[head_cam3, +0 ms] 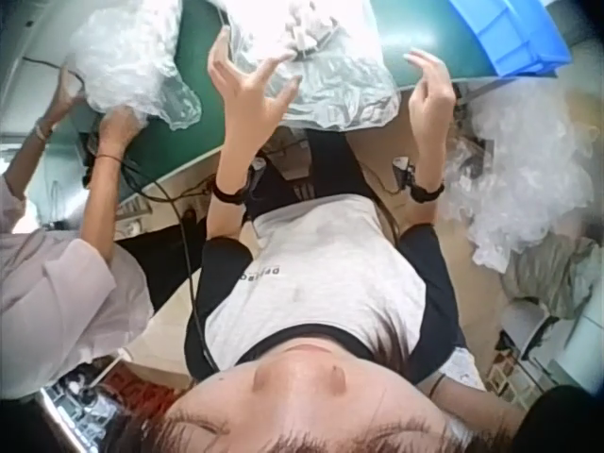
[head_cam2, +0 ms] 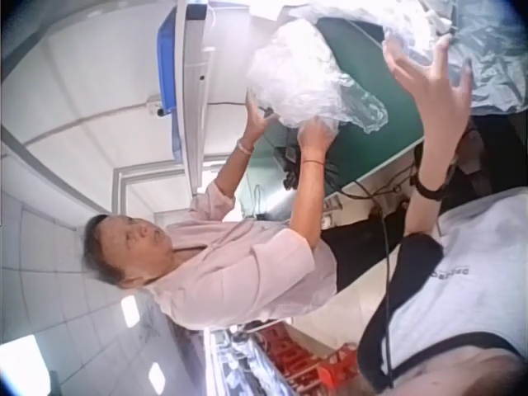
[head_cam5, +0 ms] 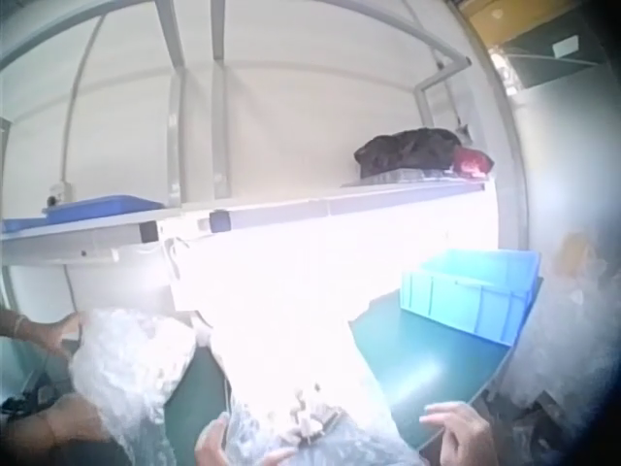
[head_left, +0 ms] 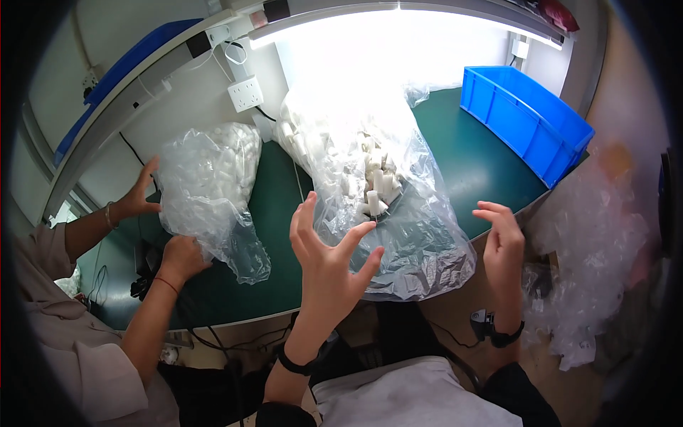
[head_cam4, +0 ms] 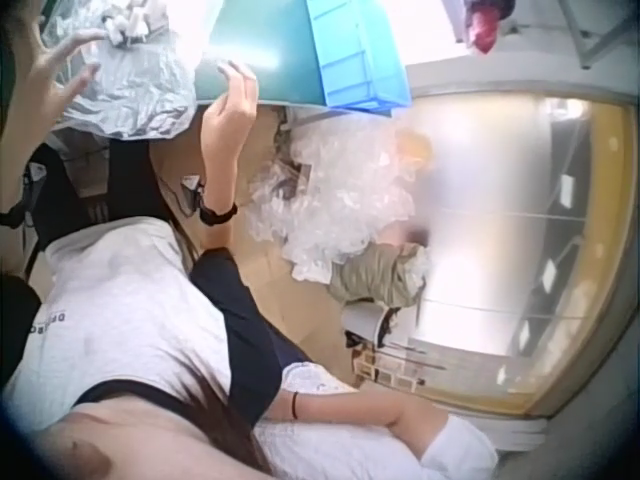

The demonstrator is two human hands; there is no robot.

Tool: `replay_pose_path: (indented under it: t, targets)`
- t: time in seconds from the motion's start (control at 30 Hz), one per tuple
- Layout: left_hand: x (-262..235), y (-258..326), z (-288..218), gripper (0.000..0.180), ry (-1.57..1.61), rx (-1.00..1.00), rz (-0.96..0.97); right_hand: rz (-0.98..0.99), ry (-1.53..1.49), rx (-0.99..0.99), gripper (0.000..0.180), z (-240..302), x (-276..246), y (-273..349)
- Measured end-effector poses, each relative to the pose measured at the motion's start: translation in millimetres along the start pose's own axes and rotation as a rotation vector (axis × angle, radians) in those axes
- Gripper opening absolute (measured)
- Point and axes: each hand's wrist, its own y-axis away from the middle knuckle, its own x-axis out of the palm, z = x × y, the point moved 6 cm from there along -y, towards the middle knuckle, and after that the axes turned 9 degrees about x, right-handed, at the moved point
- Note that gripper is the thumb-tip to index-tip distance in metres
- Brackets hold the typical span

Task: Sorting small white cylindrical objects between plastic bags at a factory workbench.

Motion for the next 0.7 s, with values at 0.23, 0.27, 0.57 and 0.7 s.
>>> replay_pose_path:
  t: [0.23, 0.27, 0.57, 0.7]
  targets:
    - [30.4, 32.4, 50.7, 0.056, 0.091, -0.413, 0.077, 0.377, -0.430, -0.119, 0.026, 90.4, 55.2, 22.5]
    - [37.7, 35.2, 55.1, 0.061, 0.147, -0.502, 0.127, 0.447, -0.422, -0.132, 0.033, 87.0, 79.8, 23.2]
    - [18.5, 97.4, 91.5, 0.093, 0.052, -0.638, 0.114, 0.357, -0.271, 0.292, 0.096, 11.9, 127.9, 26.2]
    - [24.0, 115.4, 87.6, 0.094, 0.078, -0.752, 0.144, 0.347, -0.333, 0.490, 0.096, -1.4, 118.8, 30.2]
